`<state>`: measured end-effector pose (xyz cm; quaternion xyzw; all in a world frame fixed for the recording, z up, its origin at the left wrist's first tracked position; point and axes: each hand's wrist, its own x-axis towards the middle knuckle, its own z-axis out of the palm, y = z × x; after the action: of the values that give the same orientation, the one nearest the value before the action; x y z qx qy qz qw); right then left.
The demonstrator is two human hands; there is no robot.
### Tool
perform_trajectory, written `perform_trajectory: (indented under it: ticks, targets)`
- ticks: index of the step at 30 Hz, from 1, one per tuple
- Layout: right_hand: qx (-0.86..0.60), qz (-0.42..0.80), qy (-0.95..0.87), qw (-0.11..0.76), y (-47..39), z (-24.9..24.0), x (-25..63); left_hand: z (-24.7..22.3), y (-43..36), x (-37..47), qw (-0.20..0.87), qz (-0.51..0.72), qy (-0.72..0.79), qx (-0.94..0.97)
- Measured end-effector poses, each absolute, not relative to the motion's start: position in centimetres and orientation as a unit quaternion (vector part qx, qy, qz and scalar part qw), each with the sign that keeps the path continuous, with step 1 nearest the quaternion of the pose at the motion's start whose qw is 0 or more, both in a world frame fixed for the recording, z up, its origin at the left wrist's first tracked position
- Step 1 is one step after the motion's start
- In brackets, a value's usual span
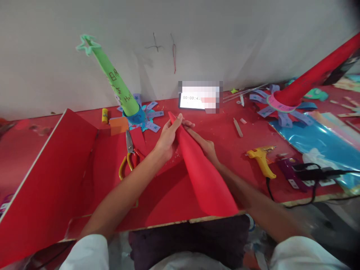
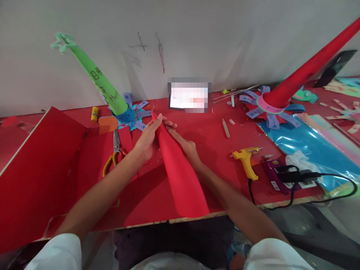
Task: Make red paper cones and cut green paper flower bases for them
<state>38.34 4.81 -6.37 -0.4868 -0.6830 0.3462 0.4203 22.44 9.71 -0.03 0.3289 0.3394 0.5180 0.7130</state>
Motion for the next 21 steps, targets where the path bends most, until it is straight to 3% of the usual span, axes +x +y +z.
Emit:
perform_trajectory:
  ticks: [4, 12, 21]
  targets:
    - [-0.497, 0.359, -0.676, 0.408, 4.2, -5.8, 38.2, -0.4, 10.2, 22.1, 0.722, 0.503, 0.364, 0.305]
    - [-0.413, 0.447, -0.615, 0.502, 5.9, -7.0, 37.7, 0.4, 13.1, 19.7, 0.723, 0.568, 0.303, 0.25]
    - [-0.27, 0.749, -0.461, 0.392, 4.8, -5.8, 37.0, 1.3, 12.8, 18.5, 0.75, 0.552, 0.237, 0.278]
